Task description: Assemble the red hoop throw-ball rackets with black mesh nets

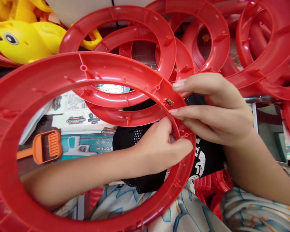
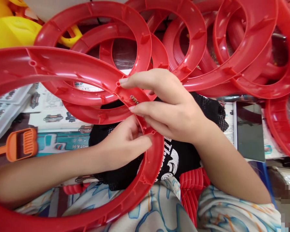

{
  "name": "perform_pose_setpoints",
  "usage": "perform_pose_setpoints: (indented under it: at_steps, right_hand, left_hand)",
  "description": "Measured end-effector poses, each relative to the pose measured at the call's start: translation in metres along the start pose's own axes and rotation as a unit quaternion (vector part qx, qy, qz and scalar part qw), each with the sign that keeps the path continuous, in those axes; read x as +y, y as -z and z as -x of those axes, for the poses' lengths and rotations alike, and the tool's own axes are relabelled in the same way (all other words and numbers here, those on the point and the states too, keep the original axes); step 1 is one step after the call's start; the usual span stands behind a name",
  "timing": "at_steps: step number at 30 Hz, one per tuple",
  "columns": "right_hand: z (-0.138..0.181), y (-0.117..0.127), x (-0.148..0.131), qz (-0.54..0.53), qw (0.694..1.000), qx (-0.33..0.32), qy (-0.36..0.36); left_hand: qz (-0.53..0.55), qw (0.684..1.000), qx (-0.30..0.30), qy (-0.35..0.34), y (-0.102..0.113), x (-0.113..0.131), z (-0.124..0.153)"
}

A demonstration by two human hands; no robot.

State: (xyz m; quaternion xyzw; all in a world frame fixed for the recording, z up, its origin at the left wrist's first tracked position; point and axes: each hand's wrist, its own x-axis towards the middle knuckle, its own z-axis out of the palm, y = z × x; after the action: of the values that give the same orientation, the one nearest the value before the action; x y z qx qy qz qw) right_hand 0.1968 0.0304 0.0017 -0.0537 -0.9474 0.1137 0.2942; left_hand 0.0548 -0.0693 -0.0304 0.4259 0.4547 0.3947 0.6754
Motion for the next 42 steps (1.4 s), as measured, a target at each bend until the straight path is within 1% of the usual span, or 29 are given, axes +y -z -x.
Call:
perform_pose_setpoints:
  at_steps: [3,5,7,10,11,13,14,16,18,19,20,21,23,24,26,29,32,35,37,39,42]
  right_hand:
    - [0.000,-0.004,0.001,0.027,0.999,0.022,0.017]
    - [0.000,-0.005,0.000,0.070,0.997,0.027,0.034]
    - [0.000,-0.004,-0.003,0.115,0.992,0.036,0.023]
    - [-0.001,-0.001,-0.010,0.176,0.984,0.012,-0.032]
    - [-0.002,0.001,-0.013,0.195,0.980,-0.001,-0.031]
    - [-0.002,0.004,-0.016,0.227,0.974,-0.027,0.001]
    - [-0.001,0.005,-0.016,0.237,0.971,-0.032,0.013]
    - [0.001,0.009,-0.014,0.235,0.971,-0.037,0.014]
    - [0.004,0.013,-0.010,0.202,0.979,-0.016,0.012]
    - [0.006,0.014,-0.009,0.176,0.984,-0.001,0.000]
    - [0.007,0.014,-0.009,0.148,0.989,0.011,-0.028]
    - [0.007,0.014,-0.010,0.120,0.990,0.016,-0.070]
    - [0.007,0.011,-0.016,0.067,0.982,0.008,-0.176]
    - [0.006,0.009,-0.021,0.048,0.975,-0.004,-0.217]
    - [0.004,0.005,-0.032,0.023,0.969,-0.019,-0.246]
    - [0.002,0.003,-0.044,0.020,0.972,-0.020,-0.234]
    - [0.001,0.009,-0.046,0.030,0.979,-0.021,-0.203]
    - [0.001,0.016,-0.044,0.053,0.987,-0.055,-0.140]
    - [0.001,0.019,-0.044,0.066,0.988,-0.077,-0.114]
    - [0.001,0.019,-0.046,0.071,0.988,-0.080,-0.115]
    - [0.000,0.017,-0.050,0.084,0.985,-0.067,-0.137]
  left_hand:
    - [0.000,1.000,0.004,-0.013,0.000,0.000,0.000]
    - [0.006,1.000,0.007,-0.021,0.000,0.000,-0.001]
    - [0.003,1.000,0.003,-0.023,0.001,0.000,-0.001]
    - [-0.017,1.000,-0.010,-0.015,0.001,0.002,-0.001]
    - [-0.023,1.000,-0.012,-0.014,0.002,0.002,-0.002]
    - [-0.025,1.000,-0.008,-0.016,0.002,0.002,-0.002]
    - [-0.026,0.999,-0.005,-0.018,0.002,0.002,-0.002]
    - [-0.022,1.000,-0.002,-0.016,0.002,0.001,-0.002]
    - [-0.005,1.000,-0.006,-0.011,0.002,0.000,-0.001]
    - [0.006,1.000,-0.009,-0.009,0.002,-0.001,-0.001]
    - [0.018,1.000,-0.010,-0.008,0.001,-0.001,-0.001]
    - [0.028,1.000,-0.010,-0.009,0.001,-0.002,0.000]
    - [0.038,0.999,-0.003,-0.012,0.000,-0.001,0.000]
    - [0.044,0.999,0.001,-0.014,-0.001,-0.001,0.000]
    - [0.064,0.998,0.010,-0.017,-0.003,0.002,0.000]
    - [0.094,0.995,0.015,-0.015,-0.005,0.004,0.000]
    - [0.117,0.993,0.015,0.004,-0.006,0.002,0.000]
    - [0.135,0.991,0.022,0.013,-0.005,-0.001,0.000]
    - [0.135,0.990,0.026,0.009,-0.005,-0.003,0.000]
    - [0.132,0.991,0.029,0.007,-0.005,-0.004,0.001]
    - [0.137,0.990,0.027,0.008,-0.005,-0.006,0.001]
